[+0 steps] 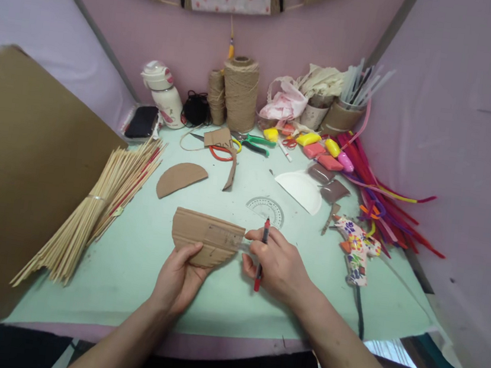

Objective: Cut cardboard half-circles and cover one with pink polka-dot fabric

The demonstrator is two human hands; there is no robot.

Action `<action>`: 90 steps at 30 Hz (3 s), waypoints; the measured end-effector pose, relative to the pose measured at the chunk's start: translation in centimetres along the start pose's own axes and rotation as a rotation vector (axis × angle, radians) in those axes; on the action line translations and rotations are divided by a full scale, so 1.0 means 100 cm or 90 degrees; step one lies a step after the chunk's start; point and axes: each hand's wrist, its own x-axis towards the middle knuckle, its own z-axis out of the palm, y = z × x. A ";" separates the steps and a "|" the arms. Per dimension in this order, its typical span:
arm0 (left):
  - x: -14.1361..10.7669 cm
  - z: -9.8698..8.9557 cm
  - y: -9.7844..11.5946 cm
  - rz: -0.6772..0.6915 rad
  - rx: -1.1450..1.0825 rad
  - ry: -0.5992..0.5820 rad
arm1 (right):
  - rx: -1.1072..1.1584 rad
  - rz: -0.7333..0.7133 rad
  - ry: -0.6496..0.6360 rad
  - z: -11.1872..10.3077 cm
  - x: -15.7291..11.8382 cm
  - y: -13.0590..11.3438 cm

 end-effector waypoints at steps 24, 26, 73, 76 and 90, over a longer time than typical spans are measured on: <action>0.001 0.000 0.000 0.002 0.012 -0.004 | -0.012 -0.011 -0.012 0.001 -0.003 0.002; 0.001 -0.001 -0.001 0.001 0.013 -0.004 | -0.014 -0.003 -0.016 0.001 -0.003 0.003; 0.086 0.031 0.070 0.208 1.068 -0.529 | -0.232 0.377 -0.024 -0.019 0.061 0.068; 0.089 0.024 0.069 0.257 0.994 -0.499 | -0.288 0.377 -0.104 -0.008 0.068 0.079; 0.085 0.021 0.066 0.306 0.962 -0.483 | -0.298 0.349 -0.124 0.008 0.065 0.102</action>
